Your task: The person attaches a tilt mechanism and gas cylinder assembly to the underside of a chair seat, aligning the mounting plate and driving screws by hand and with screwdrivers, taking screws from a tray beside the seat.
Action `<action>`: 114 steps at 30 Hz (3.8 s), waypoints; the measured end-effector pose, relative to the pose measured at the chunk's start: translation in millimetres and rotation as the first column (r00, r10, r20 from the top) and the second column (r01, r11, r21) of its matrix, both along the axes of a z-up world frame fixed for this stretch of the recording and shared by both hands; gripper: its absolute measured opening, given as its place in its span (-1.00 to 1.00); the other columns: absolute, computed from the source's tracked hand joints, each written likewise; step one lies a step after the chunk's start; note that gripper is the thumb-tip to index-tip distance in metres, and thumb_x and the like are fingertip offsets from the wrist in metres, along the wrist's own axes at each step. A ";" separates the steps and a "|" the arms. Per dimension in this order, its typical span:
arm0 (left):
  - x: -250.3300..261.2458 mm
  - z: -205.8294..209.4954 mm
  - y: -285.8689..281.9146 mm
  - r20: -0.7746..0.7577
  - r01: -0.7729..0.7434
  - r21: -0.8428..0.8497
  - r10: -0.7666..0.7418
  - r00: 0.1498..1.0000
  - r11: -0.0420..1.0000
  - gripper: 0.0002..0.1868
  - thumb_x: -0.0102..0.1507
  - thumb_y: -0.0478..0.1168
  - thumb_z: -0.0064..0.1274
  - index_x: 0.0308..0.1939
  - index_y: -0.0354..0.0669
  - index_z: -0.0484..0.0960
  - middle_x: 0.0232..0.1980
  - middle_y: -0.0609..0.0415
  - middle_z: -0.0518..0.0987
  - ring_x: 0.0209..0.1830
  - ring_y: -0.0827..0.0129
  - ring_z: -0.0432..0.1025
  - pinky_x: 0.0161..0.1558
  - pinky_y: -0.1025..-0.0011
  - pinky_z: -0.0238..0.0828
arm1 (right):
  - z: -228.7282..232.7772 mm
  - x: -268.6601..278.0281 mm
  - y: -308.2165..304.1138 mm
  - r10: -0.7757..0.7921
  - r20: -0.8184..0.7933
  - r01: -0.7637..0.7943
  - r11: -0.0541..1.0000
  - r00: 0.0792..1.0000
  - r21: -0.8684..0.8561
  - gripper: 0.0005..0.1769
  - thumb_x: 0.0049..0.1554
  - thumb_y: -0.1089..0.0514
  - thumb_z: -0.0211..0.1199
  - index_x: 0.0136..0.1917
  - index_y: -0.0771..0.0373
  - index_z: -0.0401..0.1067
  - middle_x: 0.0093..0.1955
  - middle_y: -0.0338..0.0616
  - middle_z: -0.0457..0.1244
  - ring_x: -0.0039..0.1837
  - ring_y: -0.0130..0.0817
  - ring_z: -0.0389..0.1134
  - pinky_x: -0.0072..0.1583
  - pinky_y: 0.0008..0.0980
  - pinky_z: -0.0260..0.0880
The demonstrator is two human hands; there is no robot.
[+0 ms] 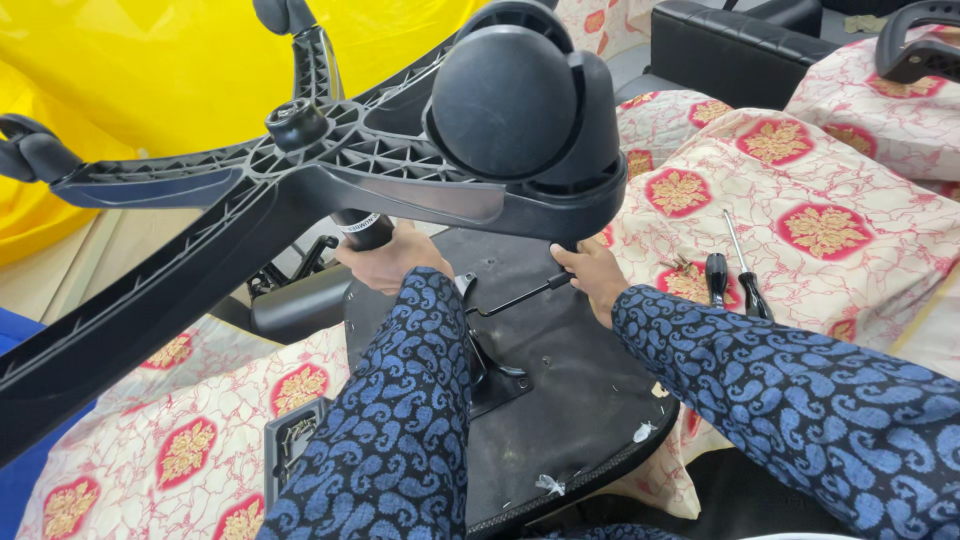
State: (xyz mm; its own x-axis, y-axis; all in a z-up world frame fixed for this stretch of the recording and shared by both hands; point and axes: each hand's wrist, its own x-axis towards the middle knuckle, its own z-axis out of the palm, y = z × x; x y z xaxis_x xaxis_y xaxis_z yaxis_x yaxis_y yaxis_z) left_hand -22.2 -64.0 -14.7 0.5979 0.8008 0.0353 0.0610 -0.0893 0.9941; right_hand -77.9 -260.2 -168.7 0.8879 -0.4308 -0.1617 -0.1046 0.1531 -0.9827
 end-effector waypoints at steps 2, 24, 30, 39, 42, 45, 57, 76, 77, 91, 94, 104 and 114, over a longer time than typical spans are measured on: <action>-2.8 0.2 0.8 0.021 0.060 -0.043 -0.059 0.998 0.997 -0.35 -0.01 -0.26 0.44 0.05 -0.12 0.38 0.00 -0.01 0.61 0.02 0.07 0.56 0.11 0.09 0.43 | -0.8 -6.5 13.4 -0.067 0.098 0.086 0.974 0.993 -0.210 -0.45 0.13 0.06 0.31 0.34 0.28 0.40 0.23 -0.13 0.37 0.27 -0.37 0.35 0.31 -0.33 0.27; -42.5 -170.5 152.8 -0.144 0.791 0.156 -0.779 0.611 0.591 -0.28 0.10 -0.03 0.40 0.23 -0.31 0.50 0.10 -0.06 0.54 0.06 0.32 0.43 0.07 0.31 0.37 | 33.3 -88.0 192.2 0.280 0.016 -0.225 0.803 0.960 -0.552 -0.08 -0.05 -0.14 0.51 0.45 0.18 0.22 0.24 -0.05 0.34 0.27 -0.27 0.40 0.25 -0.32 0.39; -29.9 -187.1 136.0 -0.176 0.878 -0.166 -0.890 0.421 0.448 -0.43 0.37 0.03 0.16 -0.11 -0.63 0.66 -0.35 0.06 0.50 -0.37 0.45 0.33 -0.29 0.33 0.31 | 42.1 -79.6 202.8 0.201 -0.029 -0.167 0.710 0.979 -0.684 -0.17 -0.17 -0.12 0.59 0.26 0.17 0.31 0.09 -0.05 0.40 0.17 -0.15 0.46 0.19 -0.22 0.43; -44.7 -152.0 124.9 -0.126 0.813 -0.320 -0.873 0.472 0.486 -0.44 0.27 0.00 0.17 0.20 -0.31 0.46 0.07 -0.09 0.62 0.14 0.27 0.51 0.16 0.39 0.37 | 45.1 -82.8 195.1 0.192 -0.005 -0.142 0.708 0.981 -0.692 -0.24 -0.15 -0.06 0.58 0.23 0.16 0.31 0.03 -0.09 0.41 0.11 -0.18 0.48 0.15 -0.23 0.45; -47.4 -139.5 118.2 -0.156 0.842 -0.291 -0.891 0.427 0.454 -0.53 0.26 0.01 0.16 0.01 -0.34 0.66 -0.06 -0.07 0.67 0.01 0.32 0.54 0.06 0.40 0.39 | 45.3 -81.7 186.6 0.173 -0.009 -0.131 0.710 0.985 -0.691 -0.25 -0.14 -0.05 0.58 0.22 0.17 0.30 0.02 -0.08 0.40 0.09 -0.17 0.48 0.13 -0.23 0.45; -49.4 -130.5 110.2 -0.119 0.834 -0.352 -0.904 0.410 0.425 -0.58 0.26 -0.01 0.17 -0.08 -0.36 0.68 -0.14 -0.02 0.66 -0.11 0.37 0.50 -0.06 0.40 0.40 | 44.3 -78.7 180.1 0.158 -0.013 -0.123 0.708 0.987 -0.695 -0.26 -0.14 -0.06 0.57 0.20 0.17 0.30 -0.01 -0.06 0.40 0.07 -0.16 0.49 0.11 -0.23 0.47; -33.5 -141.2 95.1 -0.153 0.865 -0.324 -0.924 0.350 0.382 -0.43 0.25 0.03 0.25 0.09 -0.46 0.61 -0.06 -0.21 0.65 0.00 0.23 0.48 0.06 0.35 0.41 | 43.0 -67.1 160.7 0.107 -0.049 -0.110 0.690 0.993 -0.716 -0.22 -0.16 -0.10 0.60 0.21 0.17 0.30 0.01 -0.04 0.40 0.08 -0.14 0.48 0.13 -0.20 0.46; -154.3 -160.3 148.6 -0.457 0.812 0.514 -0.713 0.532 0.277 -0.18 -0.03 0.03 0.42 0.25 -0.18 0.50 0.48 0.00 0.33 0.59 0.15 0.04 0.55 0.05 -0.24 | -33.4 -96.6 49.5 0.162 -0.279 -0.322 0.539 0.947 -0.778 -0.31 -0.19 0.03 0.59 0.23 0.11 0.55 0.11 -0.09 0.32 0.08 -0.21 0.35 0.17 -0.26 0.41; -153.7 -161.5 148.5 -0.454 0.810 0.513 -0.711 0.537 0.285 -0.18 -0.03 0.02 0.42 0.25 -0.17 0.50 0.48 0.00 0.33 0.59 0.16 0.04 0.55 0.06 -0.24 | -34.2 -96.1 47.5 0.159 -0.268 -0.311 0.526 0.950 -0.791 -0.36 -0.17 0.04 0.58 0.21 0.10 0.58 0.06 -0.13 0.36 0.06 -0.22 0.37 0.16 -0.26 0.41; -154.6 -167.2 146.7 -0.412 0.772 0.534 -0.691 0.594 0.345 -0.29 0.01 -0.03 0.38 0.19 -0.17 0.52 0.44 0.02 0.37 0.56 0.17 0.09 0.54 0.11 -0.17 | -36.2 -107.8 63.6 0.144 -0.137 -0.192 0.497 0.980 -0.847 -0.57 -0.07 0.10 0.51 0.11 0.12 0.62 0.01 -0.19 0.35 0.18 -0.19 0.26 0.25 -0.21 0.29; -156.0 -169.5 147.5 -0.405 0.763 0.543 -0.686 0.604 0.352 -0.33 0.05 -0.04 0.34 0.19 -0.18 0.52 0.42 0.02 0.40 0.55 0.18 0.11 0.54 0.12 -0.14 | -35.7 -108.9 58.4 0.200 -0.120 -0.201 0.463 0.973 -0.863 -0.57 -0.04 0.10 0.49 0.14 0.09 0.62 0.05 -0.19 0.32 0.18 -0.19 0.25 0.28 -0.21 0.28; -152.2 -172.8 144.9 -0.373 0.729 0.558 -0.664 0.648 0.397 -0.53 0.15 -0.11 0.23 0.11 -0.18 0.60 0.34 0.05 0.48 0.49 0.18 0.22 0.51 0.13 -0.03 | -37.9 -104.1 62.5 0.127 -0.167 -0.209 0.515 0.978 -0.832 -0.60 -0.04 0.10 0.51 0.11 0.05 0.64 0.06 -0.21 0.29 0.17 -0.24 0.26 0.29 -0.25 0.29; -150.5 -176.6 143.9 -0.364 0.712 0.561 -0.647 0.670 0.422 -0.58 0.15 -0.11 0.22 0.07 -0.15 0.64 0.31 0.08 0.51 0.46 0.19 0.25 0.49 0.15 0.01 | -43.4 -103.0 60.0 0.113 -0.157 -0.194 0.527 0.981 -0.827 -0.61 -0.07 0.11 0.52 0.08 0.03 0.66 0.02 -0.23 0.29 0.16 -0.26 0.26 0.28 -0.26 0.29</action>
